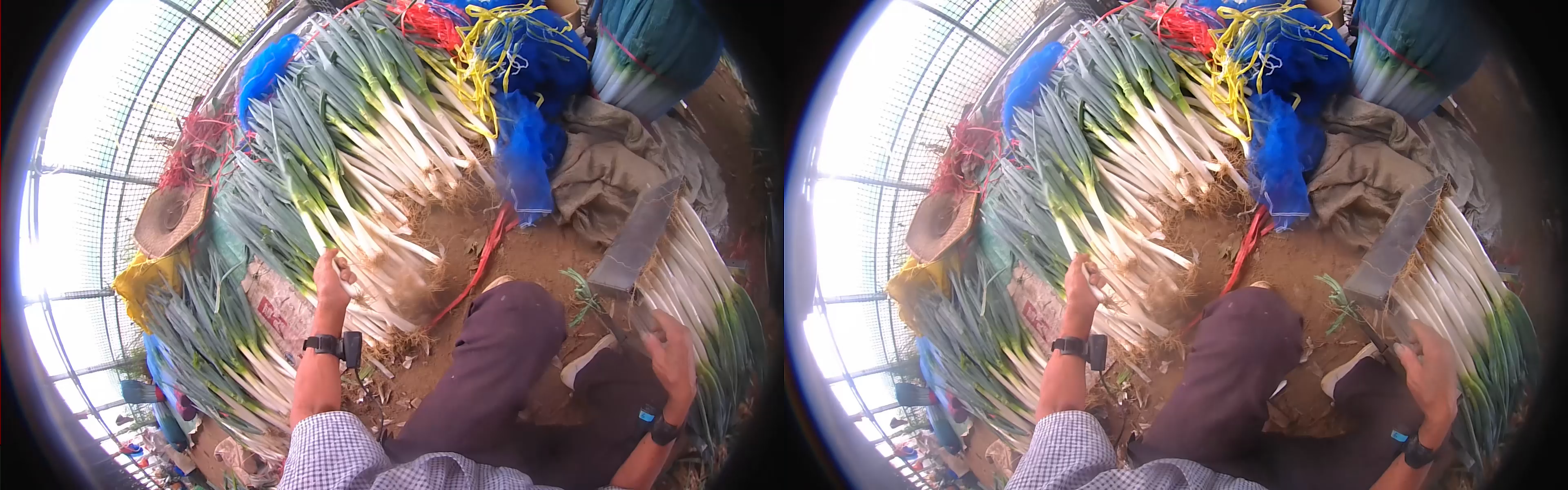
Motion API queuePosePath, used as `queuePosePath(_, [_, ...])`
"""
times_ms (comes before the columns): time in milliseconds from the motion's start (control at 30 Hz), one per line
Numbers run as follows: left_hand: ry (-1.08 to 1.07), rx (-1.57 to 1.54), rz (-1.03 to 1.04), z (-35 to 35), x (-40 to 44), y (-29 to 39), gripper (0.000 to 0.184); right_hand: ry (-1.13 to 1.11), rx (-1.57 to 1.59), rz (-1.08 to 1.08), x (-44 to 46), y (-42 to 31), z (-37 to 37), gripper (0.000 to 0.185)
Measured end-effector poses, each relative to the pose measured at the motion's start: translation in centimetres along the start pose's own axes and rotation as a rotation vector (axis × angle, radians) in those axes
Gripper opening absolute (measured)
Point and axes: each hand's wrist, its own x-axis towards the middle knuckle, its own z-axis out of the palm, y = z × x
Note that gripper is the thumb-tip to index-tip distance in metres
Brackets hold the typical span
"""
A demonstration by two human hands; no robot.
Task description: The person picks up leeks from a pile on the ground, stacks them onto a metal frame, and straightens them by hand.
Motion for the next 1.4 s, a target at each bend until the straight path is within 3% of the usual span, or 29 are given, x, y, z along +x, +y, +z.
queuePosePath(67, [0.085,0.223,0.114,-1.1,1.1,-0.2,0.030,-0.032,0.008,0.037,0.2,-0.4,-0.3,0.043])
queuePosePath(200, [0.555,1.509,1.202,-1.5,4.3,-3.0,0.056,0.002,-0.001,0.009,0.0,1.6,0.8,0.044])
queuePosePath(300, [0.054,1.179,0.658,7.5,1.9,-1.5,0.046,-0.032,-0.014,0.037,0.1,1.9,0.9,0.045])
queuePosePath(367, [-0.208,1.035,0.426,14.0,5.3,-3.8,0.042,-0.080,-0.040,0.113,0.7,1.5,0.6,0.046])
queuePosePath(500, [-0.287,0.793,-0.006,20.9,10.7,-8.2,0.055,-0.113,-0.087,0.176,0.7,1.2,0.3,0.049])
queuePosePath(600, [-0.097,0.557,-0.055,25.4,11.3,-10.7,0.046,-0.122,-0.060,0.220,0.5,1.7,0.2,0.052])
queuePosePath(700, [-0.159,0.517,-0.048,27.7,10.7,-10.7,0.049,-0.088,-0.097,0.184,-0.4,1.7,0.2,0.055])
queuePosePath(733, [-0.220,0.492,0.026,28.1,10.8,-10.9,0.032,-0.074,-0.126,0.151,-0.6,1.6,0.3,0.055])
queuePosePath(833, [-0.305,0.651,0.187,31.0,10.9,-11.2,0.014,-0.169,-0.121,0.205,0.0,1.0,-0.2,0.056])
queuePosePath(900, [-0.279,0.533,0.345,34.4,10.1,-11.8,0.011,-0.163,-0.104,0.195,0.0,0.9,0.0,0.055])
queuePosePath(933, [-0.257,0.656,0.406,35.3,12.0,-12.8,0.015,-0.150,-0.094,0.189,0.1,0.9,0.0,0.054])
queuePosePath(1033, [-0.413,1.127,0.300,35.6,12.5,-11.9,0.033,-0.122,-0.138,0.195,0.3,1.3,0.0,0.053])
queuePosePath(1067, [-0.377,1.396,0.288,35.6,11.5,-10.8,0.040,-0.127,-0.135,0.207,0.4,1.4,-0.1,0.052])
queuePosePath(1300, [-0.220,1.809,0.980,28.8,11.7,-8.7,0.042,-0.199,-0.099,0.225,1.1,1.5,0.4,0.051])
queuePosePath(1333, [-0.231,1.886,0.993,28.6,12.4,-8.3,0.057,-0.213,-0.091,0.239,1.3,1.5,0.5,0.050])
queuePosePath(1400, [-0.321,2.106,0.947,27.7,13.5,-7.4,0.066,-0.190,-0.137,0.188,1.3,2.4,1.0,0.050])
